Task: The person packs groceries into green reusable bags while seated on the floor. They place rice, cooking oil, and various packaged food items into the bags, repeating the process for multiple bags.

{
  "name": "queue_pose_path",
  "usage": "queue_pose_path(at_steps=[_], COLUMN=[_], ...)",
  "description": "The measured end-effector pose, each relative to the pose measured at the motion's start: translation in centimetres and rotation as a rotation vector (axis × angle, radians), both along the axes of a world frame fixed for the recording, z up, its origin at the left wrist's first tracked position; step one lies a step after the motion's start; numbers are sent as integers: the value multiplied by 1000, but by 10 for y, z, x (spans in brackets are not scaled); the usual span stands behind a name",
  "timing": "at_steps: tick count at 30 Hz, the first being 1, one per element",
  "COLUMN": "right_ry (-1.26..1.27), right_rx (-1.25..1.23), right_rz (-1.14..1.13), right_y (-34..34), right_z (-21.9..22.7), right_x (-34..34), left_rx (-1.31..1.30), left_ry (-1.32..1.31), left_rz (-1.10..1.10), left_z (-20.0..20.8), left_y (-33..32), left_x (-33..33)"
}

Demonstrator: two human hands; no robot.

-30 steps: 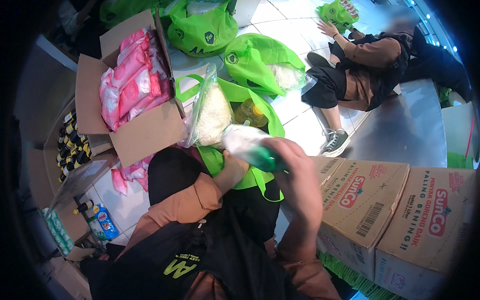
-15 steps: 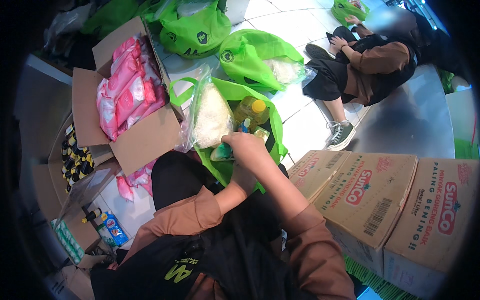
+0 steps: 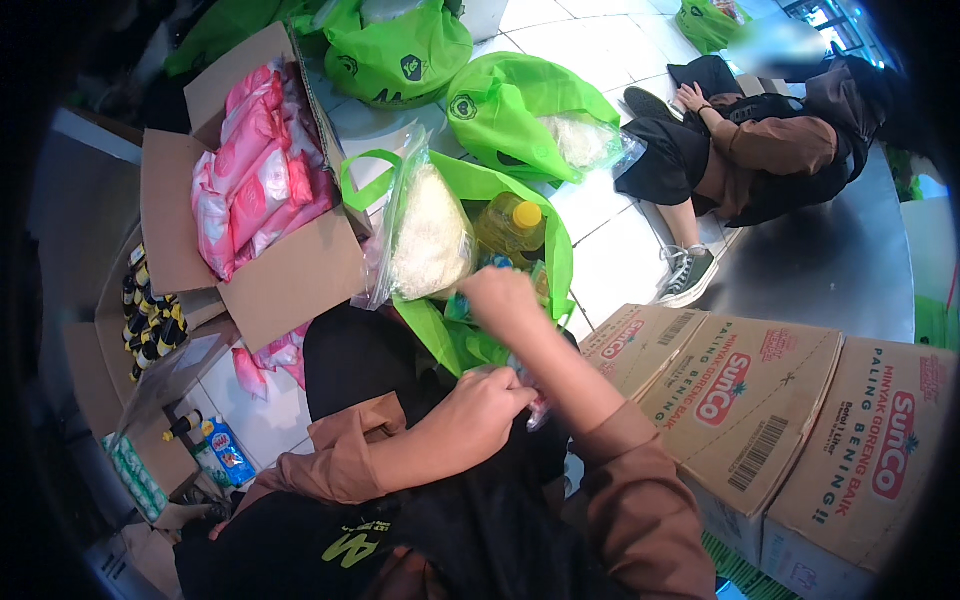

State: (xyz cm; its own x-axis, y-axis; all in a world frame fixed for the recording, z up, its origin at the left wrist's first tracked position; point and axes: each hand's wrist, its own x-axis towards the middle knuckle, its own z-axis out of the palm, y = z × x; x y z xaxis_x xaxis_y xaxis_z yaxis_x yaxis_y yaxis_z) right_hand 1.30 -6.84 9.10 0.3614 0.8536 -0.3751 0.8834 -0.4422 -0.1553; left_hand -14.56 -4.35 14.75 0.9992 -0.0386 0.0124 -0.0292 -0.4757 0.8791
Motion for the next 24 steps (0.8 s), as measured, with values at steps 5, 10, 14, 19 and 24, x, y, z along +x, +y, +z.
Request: queue_pose_path(at_steps=[5, 10, 14, 19, 24], right_ry=[144, 491, 1107, 1472, 902], right_rx=[31, 136, 258, 691, 539], right_rz=[18, -159, -707, -564, -513], right_y=[-28, -53, -42, -60, -52], right_z=[-76, -24, 40, 54, 34], right_x=[-8, 27, 41, 27, 21], left_rx=[-99, -338, -551, -738, -813], left_ry=[100, 186, 197, -19, 10], left_rz=[-9, 134, 231, 268, 367], left_z=[-6, 17, 24, -14, -56], left_y=[25, 75, 100, 90, 80], left_x=[-20, -25, 0, 50, 55])
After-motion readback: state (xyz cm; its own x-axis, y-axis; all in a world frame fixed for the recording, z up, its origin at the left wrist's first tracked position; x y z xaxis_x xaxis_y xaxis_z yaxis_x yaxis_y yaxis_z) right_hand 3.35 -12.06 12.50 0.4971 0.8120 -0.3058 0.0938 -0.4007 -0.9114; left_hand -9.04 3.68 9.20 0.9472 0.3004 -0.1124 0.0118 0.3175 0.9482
